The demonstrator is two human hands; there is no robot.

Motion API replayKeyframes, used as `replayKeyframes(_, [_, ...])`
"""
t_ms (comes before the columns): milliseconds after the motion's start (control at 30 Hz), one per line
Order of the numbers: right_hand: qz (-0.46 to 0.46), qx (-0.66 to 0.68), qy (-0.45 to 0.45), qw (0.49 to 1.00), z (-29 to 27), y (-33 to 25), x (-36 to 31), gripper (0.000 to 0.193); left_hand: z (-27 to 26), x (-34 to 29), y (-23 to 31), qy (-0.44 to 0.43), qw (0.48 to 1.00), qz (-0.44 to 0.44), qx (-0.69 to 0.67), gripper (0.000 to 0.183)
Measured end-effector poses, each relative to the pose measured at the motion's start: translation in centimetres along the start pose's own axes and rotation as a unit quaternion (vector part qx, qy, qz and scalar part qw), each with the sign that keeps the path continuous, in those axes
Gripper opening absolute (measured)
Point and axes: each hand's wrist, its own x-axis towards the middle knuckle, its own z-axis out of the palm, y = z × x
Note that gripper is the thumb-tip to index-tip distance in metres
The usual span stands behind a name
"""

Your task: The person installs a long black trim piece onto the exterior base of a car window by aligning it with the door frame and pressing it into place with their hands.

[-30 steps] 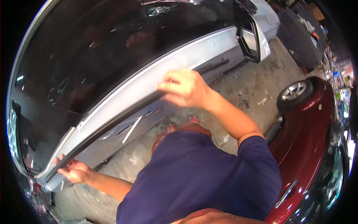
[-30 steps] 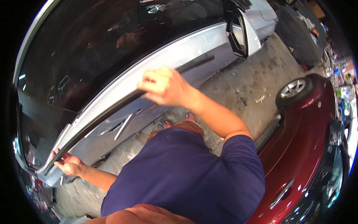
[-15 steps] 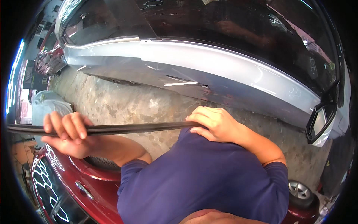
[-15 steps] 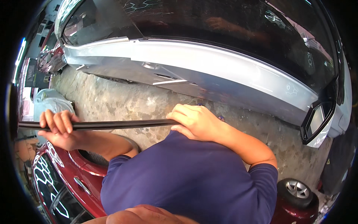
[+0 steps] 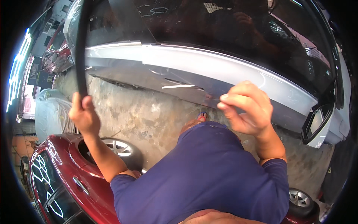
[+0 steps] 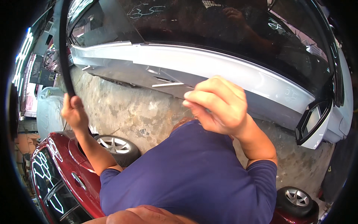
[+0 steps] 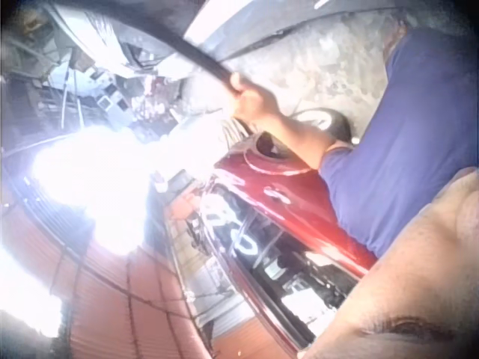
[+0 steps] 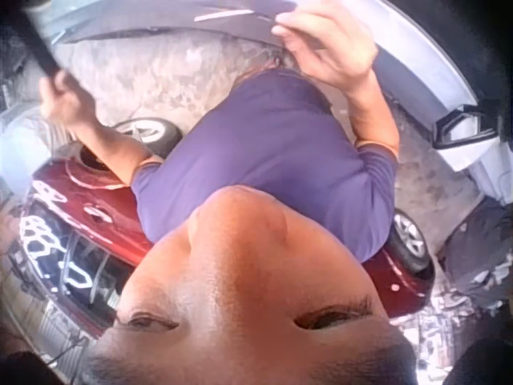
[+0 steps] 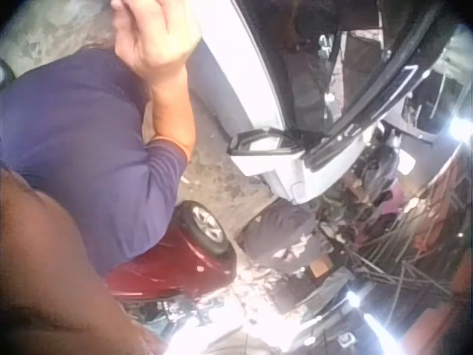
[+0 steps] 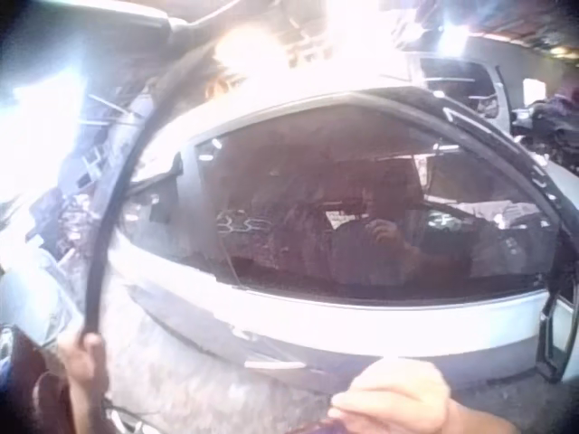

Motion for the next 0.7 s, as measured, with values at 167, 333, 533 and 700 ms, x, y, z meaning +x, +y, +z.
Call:
replayKeyframes(167, [-0.025, -0.224, 0.038, 0.973, -3.7, -2.7, 0.8, 0.03, 4.9, -0.3, 2.2, -0.052, 0.987, 0.146, -0.029, 0.051])
replayKeyframes(333, [-0.066, -0.401, -0.014, 0.914, -4.6, -2.6, 1.2, 0.026, 10.5, 0.7, 4.6, -0.11, 0.952, 0.287, 0.0, 0.055])
replayKeyframes(533, [0.057, -0.385, -0.153, 0.908, -3.1, -0.5, -0.6, 0.038, 15.9, 1.4, 7.9, -0.112, 0.918, 0.38, -0.032, 0.048])
replayKeyframes(700, [0.102, -0.385, -0.162, 0.903, -3.1, 1.8, -2.7, 0.044, 18.3, 1.9, 7.6, -0.07, 0.903, 0.415, -0.082, 0.042])
